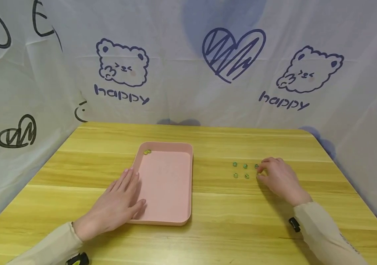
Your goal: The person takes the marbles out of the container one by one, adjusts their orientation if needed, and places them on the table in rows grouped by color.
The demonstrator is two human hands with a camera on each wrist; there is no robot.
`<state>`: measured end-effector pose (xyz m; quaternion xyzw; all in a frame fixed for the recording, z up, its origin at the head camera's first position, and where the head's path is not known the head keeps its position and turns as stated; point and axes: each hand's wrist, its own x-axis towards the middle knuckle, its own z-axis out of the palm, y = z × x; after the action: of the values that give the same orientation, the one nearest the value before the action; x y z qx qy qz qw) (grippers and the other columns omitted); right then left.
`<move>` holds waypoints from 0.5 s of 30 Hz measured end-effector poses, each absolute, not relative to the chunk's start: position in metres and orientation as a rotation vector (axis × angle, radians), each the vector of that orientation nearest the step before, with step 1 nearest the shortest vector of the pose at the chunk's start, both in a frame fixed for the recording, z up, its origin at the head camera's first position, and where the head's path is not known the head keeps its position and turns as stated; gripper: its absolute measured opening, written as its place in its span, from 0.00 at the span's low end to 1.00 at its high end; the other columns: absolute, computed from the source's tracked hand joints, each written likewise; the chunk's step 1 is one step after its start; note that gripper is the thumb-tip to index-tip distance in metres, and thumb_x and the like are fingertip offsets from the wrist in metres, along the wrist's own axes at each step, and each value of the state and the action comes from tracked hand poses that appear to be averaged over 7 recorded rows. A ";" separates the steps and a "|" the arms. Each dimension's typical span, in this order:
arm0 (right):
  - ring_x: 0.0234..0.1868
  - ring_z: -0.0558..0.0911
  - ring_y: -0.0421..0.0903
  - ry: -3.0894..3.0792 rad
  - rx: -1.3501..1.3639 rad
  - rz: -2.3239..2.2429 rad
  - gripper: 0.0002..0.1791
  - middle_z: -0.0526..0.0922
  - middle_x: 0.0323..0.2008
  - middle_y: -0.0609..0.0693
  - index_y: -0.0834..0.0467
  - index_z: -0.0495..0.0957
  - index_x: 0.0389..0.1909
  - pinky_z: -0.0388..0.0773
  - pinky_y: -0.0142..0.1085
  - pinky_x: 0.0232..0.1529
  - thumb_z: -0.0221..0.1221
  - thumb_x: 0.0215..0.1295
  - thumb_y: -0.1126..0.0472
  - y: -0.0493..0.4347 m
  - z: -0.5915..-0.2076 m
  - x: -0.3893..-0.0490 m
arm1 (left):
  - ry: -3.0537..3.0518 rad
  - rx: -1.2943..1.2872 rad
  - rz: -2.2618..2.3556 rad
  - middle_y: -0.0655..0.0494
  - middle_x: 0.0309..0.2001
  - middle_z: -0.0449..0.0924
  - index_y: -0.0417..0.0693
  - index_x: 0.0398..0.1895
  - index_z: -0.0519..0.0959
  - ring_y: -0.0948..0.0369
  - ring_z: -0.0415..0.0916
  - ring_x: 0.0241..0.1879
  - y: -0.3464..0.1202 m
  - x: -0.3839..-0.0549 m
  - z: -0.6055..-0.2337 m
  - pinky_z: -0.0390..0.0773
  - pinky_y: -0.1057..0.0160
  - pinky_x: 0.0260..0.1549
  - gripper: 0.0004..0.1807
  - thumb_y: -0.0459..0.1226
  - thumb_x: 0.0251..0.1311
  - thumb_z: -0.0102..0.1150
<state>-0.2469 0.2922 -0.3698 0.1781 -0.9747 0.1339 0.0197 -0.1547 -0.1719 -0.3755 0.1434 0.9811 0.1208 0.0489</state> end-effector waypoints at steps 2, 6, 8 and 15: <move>0.53 0.73 0.71 -3.023 0.552 0.411 0.05 0.78 0.53 0.69 0.57 0.87 0.35 0.68 0.65 0.52 0.66 0.59 0.62 0.293 -0.371 -0.247 | 2.991 0.438 0.367 0.40 0.78 0.36 0.37 0.77 0.46 0.48 0.33 0.76 -0.172 -0.155 -0.375 0.46 0.41 0.70 0.46 0.58 0.70 0.44; 0.53 0.73 0.70 -3.033 0.552 0.404 0.04 0.78 0.53 0.68 0.56 0.87 0.35 0.68 0.64 0.53 0.66 0.59 0.62 0.294 -0.373 -0.248 | 2.989 0.433 0.364 0.41 0.78 0.35 0.37 0.77 0.46 0.48 0.33 0.76 -0.172 -0.155 -0.374 0.46 0.41 0.70 0.46 0.59 0.69 0.44; 0.53 0.73 0.70 -3.041 0.549 0.407 0.04 0.78 0.53 0.68 0.56 0.87 0.35 0.68 0.64 0.53 0.66 0.59 0.62 0.294 -0.374 -0.249 | 2.985 0.429 0.363 0.41 0.78 0.35 0.37 0.77 0.46 0.48 0.33 0.76 -0.172 -0.155 -0.375 0.46 0.41 0.70 0.46 0.59 0.69 0.44; 0.52 0.74 0.69 -3.042 0.542 0.422 0.04 0.79 0.53 0.68 0.57 0.86 0.35 0.70 0.64 0.50 0.66 0.60 0.62 0.296 -0.377 -0.250 | 2.978 0.424 0.357 0.41 0.78 0.35 0.37 0.77 0.46 0.48 0.33 0.76 -0.172 -0.155 -0.375 0.46 0.41 0.70 0.46 0.59 0.69 0.44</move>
<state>-0.2501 0.2963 -0.3769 0.1737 -0.9754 0.1353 0.0113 -0.1553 -0.1715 -0.3751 0.1398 0.9816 0.1176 0.0562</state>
